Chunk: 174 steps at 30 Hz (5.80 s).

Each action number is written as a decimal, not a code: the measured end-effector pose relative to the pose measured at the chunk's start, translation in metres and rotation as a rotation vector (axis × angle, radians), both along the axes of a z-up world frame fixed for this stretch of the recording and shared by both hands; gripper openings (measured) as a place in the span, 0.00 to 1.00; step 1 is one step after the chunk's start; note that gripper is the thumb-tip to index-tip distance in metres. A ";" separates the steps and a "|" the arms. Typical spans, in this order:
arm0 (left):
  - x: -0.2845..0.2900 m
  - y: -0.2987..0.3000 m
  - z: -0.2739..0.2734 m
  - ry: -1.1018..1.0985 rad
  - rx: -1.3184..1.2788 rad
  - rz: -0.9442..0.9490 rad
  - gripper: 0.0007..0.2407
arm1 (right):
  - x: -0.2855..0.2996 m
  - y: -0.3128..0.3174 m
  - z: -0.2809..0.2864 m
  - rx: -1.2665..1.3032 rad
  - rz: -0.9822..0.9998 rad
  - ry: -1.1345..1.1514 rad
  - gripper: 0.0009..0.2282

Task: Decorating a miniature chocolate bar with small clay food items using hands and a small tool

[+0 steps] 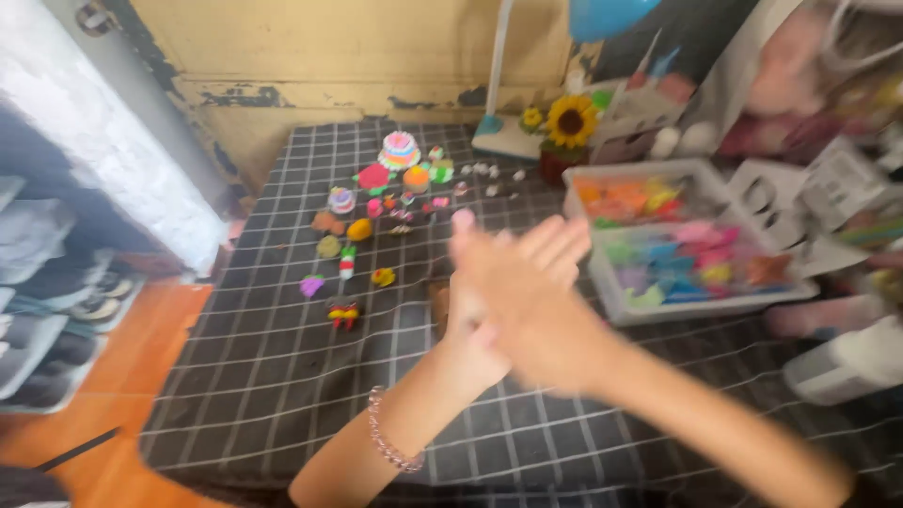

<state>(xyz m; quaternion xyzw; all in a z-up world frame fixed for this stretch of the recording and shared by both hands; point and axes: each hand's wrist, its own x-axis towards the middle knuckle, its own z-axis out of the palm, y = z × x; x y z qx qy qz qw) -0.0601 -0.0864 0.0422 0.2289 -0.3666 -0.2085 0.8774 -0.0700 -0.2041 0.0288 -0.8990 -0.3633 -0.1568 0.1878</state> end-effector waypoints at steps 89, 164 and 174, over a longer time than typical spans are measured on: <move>0.049 0.037 0.041 -0.062 -0.099 -0.112 0.36 | 0.042 0.076 0.094 0.073 -0.527 -0.274 0.44; 0.069 -0.003 0.055 0.099 0.044 0.009 0.10 | 0.016 -0.046 0.114 0.305 -0.122 -0.623 0.13; 0.056 0.003 0.063 0.014 0.285 0.180 0.13 | 0.016 -0.048 0.122 0.133 -0.026 -0.684 0.10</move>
